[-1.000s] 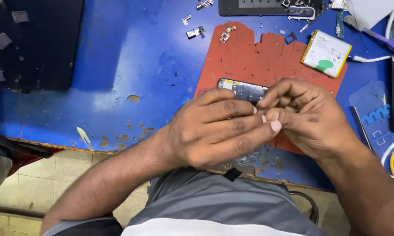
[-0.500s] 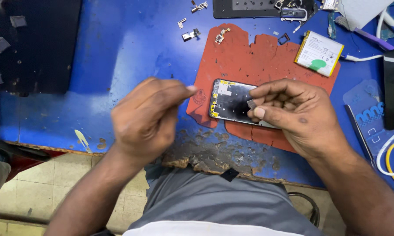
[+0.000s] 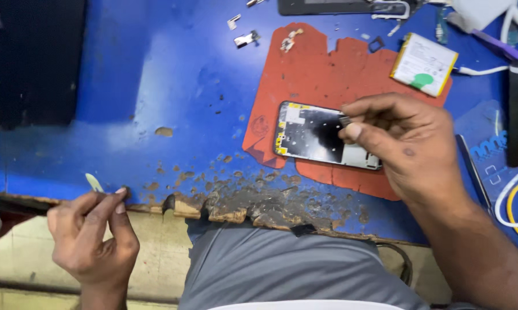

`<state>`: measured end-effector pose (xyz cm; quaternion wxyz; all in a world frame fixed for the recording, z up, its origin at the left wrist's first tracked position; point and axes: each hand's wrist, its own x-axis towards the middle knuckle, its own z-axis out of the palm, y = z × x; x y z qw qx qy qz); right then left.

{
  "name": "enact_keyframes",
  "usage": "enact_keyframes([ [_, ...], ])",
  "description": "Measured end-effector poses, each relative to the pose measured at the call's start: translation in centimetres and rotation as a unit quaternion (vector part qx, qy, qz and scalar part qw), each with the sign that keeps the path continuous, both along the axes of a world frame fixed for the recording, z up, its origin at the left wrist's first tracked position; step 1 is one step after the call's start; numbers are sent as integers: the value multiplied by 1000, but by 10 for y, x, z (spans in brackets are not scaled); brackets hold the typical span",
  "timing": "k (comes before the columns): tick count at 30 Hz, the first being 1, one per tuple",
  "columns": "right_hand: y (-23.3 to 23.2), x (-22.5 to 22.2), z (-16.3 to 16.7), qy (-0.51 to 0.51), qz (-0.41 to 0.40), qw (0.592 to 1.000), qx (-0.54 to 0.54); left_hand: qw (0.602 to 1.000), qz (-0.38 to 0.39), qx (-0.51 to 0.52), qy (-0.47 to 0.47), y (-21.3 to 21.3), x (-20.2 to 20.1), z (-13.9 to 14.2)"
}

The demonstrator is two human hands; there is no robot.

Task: The person repairs a smartphone at a workbench. They pry at the phone's edge, separate the back cover, press and seat internal components and the display assembly into the frame by hand, and pick up a screwdriver to work on the phone body.

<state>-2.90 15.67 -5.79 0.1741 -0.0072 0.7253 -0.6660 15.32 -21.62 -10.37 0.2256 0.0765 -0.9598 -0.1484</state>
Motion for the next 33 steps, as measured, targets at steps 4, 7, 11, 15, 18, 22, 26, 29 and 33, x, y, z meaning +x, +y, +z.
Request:
enact_keyframes([
  [4, -10, 9, 0, 70, 12, 995, 66, 999, -8, 35, -17, -24, 3, -11],
  [7, 4, 5, 2, 138, -22, 988, 67, 998, -40, 37, -11, -39, -27, -15],
  [11, 57, -6, -4, 186, -56, 981, 7, 995, -94, -34, 10, -34, -56, 4],
  [15, 105, 16, -24, 159, -77, 984, 29, 978, -194, 61, 53, 12, -74, 13],
  [18, 115, 37, -37, 157, -99, 981, 51, 890, -396, 226, 6, 62, -76, 15],
  [22, 103, 60, -46, 176, -140, 974, 24, 823, -519, 215, -85, 129, -78, 12],
  [26, 100, 66, -38, 184, -168, 968, 36, 812, -567, 125, -59, 149, -78, 12],
  [29, 102, 66, -34, 197, -178, 963, 52, 800, -589, 100, -48, 154, -74, 14],
  [33, 104, 63, -31, 230, -160, 956, 82, 777, -603, 149, -102, 137, -82, 17],
])
